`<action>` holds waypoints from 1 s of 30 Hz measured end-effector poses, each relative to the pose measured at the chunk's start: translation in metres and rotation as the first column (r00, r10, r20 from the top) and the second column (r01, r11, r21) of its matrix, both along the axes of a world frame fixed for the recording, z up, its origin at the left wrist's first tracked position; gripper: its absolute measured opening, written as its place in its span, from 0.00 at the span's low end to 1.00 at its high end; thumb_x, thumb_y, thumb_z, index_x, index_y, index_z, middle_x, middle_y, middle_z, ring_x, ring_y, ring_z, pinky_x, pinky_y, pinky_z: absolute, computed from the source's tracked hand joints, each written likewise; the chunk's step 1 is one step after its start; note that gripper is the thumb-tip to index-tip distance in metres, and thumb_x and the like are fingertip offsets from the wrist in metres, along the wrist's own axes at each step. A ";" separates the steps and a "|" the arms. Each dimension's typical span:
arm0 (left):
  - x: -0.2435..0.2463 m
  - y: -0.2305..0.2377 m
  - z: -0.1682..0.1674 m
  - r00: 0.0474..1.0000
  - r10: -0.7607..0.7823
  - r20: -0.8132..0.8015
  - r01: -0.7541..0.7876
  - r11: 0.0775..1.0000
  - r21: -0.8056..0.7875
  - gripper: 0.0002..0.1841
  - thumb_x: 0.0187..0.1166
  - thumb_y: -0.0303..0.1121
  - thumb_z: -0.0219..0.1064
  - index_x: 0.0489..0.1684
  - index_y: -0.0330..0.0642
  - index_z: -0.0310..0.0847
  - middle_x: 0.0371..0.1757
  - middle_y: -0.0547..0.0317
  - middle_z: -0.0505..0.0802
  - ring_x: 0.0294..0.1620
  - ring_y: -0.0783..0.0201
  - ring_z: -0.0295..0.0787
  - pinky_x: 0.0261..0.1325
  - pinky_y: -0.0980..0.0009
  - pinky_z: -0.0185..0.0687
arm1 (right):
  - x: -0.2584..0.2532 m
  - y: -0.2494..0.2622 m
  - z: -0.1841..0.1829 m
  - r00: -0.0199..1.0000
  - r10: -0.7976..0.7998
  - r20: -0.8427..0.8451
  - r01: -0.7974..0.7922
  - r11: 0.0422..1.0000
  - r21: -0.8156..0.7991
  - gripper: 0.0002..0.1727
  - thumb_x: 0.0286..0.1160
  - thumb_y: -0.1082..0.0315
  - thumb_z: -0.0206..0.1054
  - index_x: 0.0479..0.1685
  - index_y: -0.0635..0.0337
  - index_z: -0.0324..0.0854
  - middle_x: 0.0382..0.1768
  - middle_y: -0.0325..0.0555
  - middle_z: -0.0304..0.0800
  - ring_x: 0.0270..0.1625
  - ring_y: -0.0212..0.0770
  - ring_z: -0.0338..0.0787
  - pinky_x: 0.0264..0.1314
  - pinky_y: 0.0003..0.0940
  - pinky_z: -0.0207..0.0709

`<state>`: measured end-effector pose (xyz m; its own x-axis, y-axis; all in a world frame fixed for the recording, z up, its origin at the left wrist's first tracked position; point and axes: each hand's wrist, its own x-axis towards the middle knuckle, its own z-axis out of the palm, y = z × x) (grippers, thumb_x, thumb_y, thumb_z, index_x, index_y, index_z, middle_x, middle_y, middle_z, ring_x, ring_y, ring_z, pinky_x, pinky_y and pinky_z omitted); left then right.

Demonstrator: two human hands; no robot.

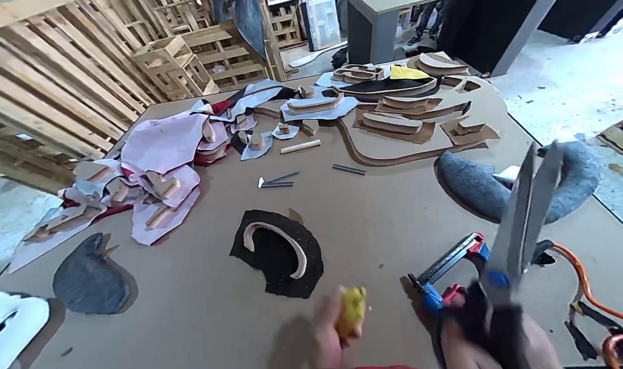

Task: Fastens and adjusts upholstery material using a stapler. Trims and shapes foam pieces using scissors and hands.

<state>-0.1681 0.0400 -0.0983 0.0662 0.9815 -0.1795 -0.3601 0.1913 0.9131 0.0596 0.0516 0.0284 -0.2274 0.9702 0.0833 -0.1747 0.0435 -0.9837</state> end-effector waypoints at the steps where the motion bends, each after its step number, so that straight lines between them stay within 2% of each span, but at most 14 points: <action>1: -0.005 0.005 0.004 0.983 0.009 0.185 0.017 0.990 -0.137 0.30 0.85 0.65 0.51 0.50 0.48 0.84 0.28 0.61 0.91 0.19 0.75 0.83 0.20 0.81 0.78 | 0.007 0.012 -0.007 0.960 -0.108 0.260 0.107 0.994 0.020 0.19 0.73 0.46 0.75 0.36 0.53 0.85 0.22 0.31 0.86 0.21 0.29 0.84 0.22 0.31 0.81; 3: -0.016 0.021 0.016 0.890 0.006 0.456 0.084 0.981 -0.177 0.28 0.87 0.62 0.50 0.62 0.46 0.76 0.39 0.54 0.90 0.18 0.72 0.79 0.18 0.79 0.76 | 0.021 0.045 -0.049 0.591 -0.189 0.785 0.221 0.973 0.068 0.27 0.59 0.34 0.77 0.40 0.47 0.87 0.24 0.32 0.86 0.25 0.37 0.85 0.25 0.45 0.80; 5: -0.022 0.033 0.030 0.822 -0.018 0.570 0.117 0.983 -0.138 0.27 0.90 0.57 0.48 0.65 0.42 0.75 0.50 0.48 0.89 0.23 0.68 0.83 0.23 0.76 0.80 | 0.030 0.076 -0.093 0.282 -0.095 0.955 0.196 0.980 0.040 0.37 0.47 0.36 0.79 0.51 0.55 0.85 0.38 0.50 0.89 0.40 0.56 0.89 0.38 0.66 0.79; 6: -0.023 0.035 0.035 0.804 -0.021 0.594 0.125 0.983 -0.135 0.27 0.91 0.56 0.47 0.63 0.39 0.77 0.51 0.47 0.89 0.27 0.65 0.85 0.27 0.74 0.83 | 0.033 0.088 -0.109 0.224 -0.031 0.974 0.169 0.986 -0.008 0.41 0.45 0.38 0.79 0.58 0.59 0.84 0.48 0.56 0.88 0.49 0.62 0.89 0.47 0.69 0.79; 8: -0.021 0.034 0.043 0.765 -0.019 0.643 0.147 0.978 -0.146 0.28 0.90 0.57 0.46 0.56 0.39 0.79 0.41 0.52 0.87 0.29 0.64 0.85 0.30 0.72 0.83 | 0.034 0.105 -0.115 0.295 0.090 0.951 0.092 0.988 -0.122 0.50 0.50 0.34 0.79 0.73 0.60 0.78 0.64 0.60 0.84 0.64 0.63 0.86 0.63 0.69 0.78; 11: -0.017 0.030 0.049 0.605 -0.097 0.790 0.251 0.965 -0.074 0.25 0.87 0.57 0.52 0.52 0.44 0.82 0.30 0.61 0.84 0.20 0.70 0.81 0.23 0.76 0.78 | 0.012 0.113 -0.091 0.584 -0.111 0.804 0.025 0.993 0.119 0.31 0.68 0.47 0.73 0.68 0.55 0.83 0.72 0.49 0.84 0.65 0.50 0.90 0.64 0.57 0.86; 13: -0.015 0.028 0.052 0.516 -0.161 0.841 0.307 0.952 -0.006 0.21 0.86 0.55 0.56 0.52 0.47 0.83 0.29 0.63 0.84 0.19 0.71 0.80 0.21 0.77 0.77 | -0.017 0.103 -0.062 0.791 -0.175 0.586 0.009 0.962 0.275 0.22 0.75 0.51 0.68 0.64 0.48 0.85 0.60 0.35 0.90 0.56 0.36 0.93 0.54 0.41 0.92; 15: -0.013 0.028 0.058 0.541 -0.190 0.819 0.300 0.954 0.023 0.21 0.85 0.56 0.57 0.51 0.49 0.85 0.29 0.65 0.86 0.19 0.73 0.82 0.21 0.78 0.78 | -0.048 0.080 -0.034 0.938 -0.020 0.345 -0.100 0.939 0.328 0.20 0.78 0.53 0.70 0.63 0.53 0.86 0.50 0.38 0.94 0.47 0.35 0.94 0.44 0.35 0.92; 17: -0.008 0.029 0.064 0.697 -0.146 0.703 0.170 0.985 0.036 0.23 0.88 0.55 0.54 0.51 0.49 0.90 0.34 0.61 0.92 0.25 0.73 0.86 0.24 0.79 0.81 | -0.072 0.056 -0.019 0.962 0.008 0.274 -0.120 0.911 0.395 0.21 0.73 0.57 0.77 0.60 0.58 0.87 0.44 0.42 0.92 0.38 0.34 0.91 0.34 0.33 0.89; 19: -0.002 0.033 0.065 0.909 -0.067 0.412 0.002 0.988 0.158 0.23 0.91 0.55 0.49 0.55 0.50 0.84 0.37 0.61 0.90 0.30 0.73 0.87 0.30 0.78 0.83 | -0.085 0.043 -0.019 0.959 -0.117 0.257 -0.031 0.861 0.507 0.17 0.70 0.62 0.80 0.54 0.61 0.89 0.40 0.43 0.91 0.34 0.31 0.89 0.30 0.27 0.87; 22: 0.006 0.033 0.070 0.992 0.071 0.103 -0.102 0.936 0.336 0.33 0.91 0.62 0.39 0.66 0.43 0.78 0.53 0.60 0.89 0.52 0.70 0.87 0.55 0.71 0.85 | -0.087 0.044 -0.028 0.913 -0.324 0.249 0.064 0.715 0.696 0.08 0.70 0.65 0.77 0.45 0.54 0.91 0.42 0.41 0.93 0.41 0.30 0.92 0.36 0.22 0.87; 25: 0.018 0.023 0.082 0.943 0.033 0.332 -0.139 0.943 0.303 0.41 0.82 0.70 0.48 0.75 0.41 0.78 0.66 0.55 0.91 0.68 0.65 0.86 0.74 0.64 0.80 | -0.090 0.040 -0.024 0.832 -0.424 0.358 0.002 0.648 0.762 0.10 0.74 0.64 0.74 0.51 0.52 0.93 0.46 0.43 0.94 0.49 0.35 0.92 0.48 0.28 0.87; 28: 0.019 0.022 0.094 0.884 0.001 0.467 -0.140 0.955 0.262 0.37 0.81 0.66 0.55 0.68 0.39 0.84 0.59 0.52 0.93 0.62 0.64 0.90 0.68 0.66 0.83 | -0.089 0.027 -0.022 0.754 -0.439 0.488 -0.131 0.629 0.767 0.16 0.73 0.65 0.71 0.59 0.50 0.93 0.55 0.47 0.92 0.54 0.41 0.89 0.53 0.32 0.84; 30: 0.019 0.022 0.095 0.882 -0.017 0.471 -0.124 0.955 0.268 0.35 0.81 0.63 0.59 0.66 0.38 0.85 0.56 0.52 0.93 0.57 0.66 0.91 0.63 0.68 0.85 | -0.085 0.020 -0.020 0.718 -0.433 0.545 -0.201 0.620 0.758 0.13 0.74 0.64 0.70 0.54 0.47 0.93 0.59 0.48 0.91 0.56 0.43 0.88 0.52 0.34 0.81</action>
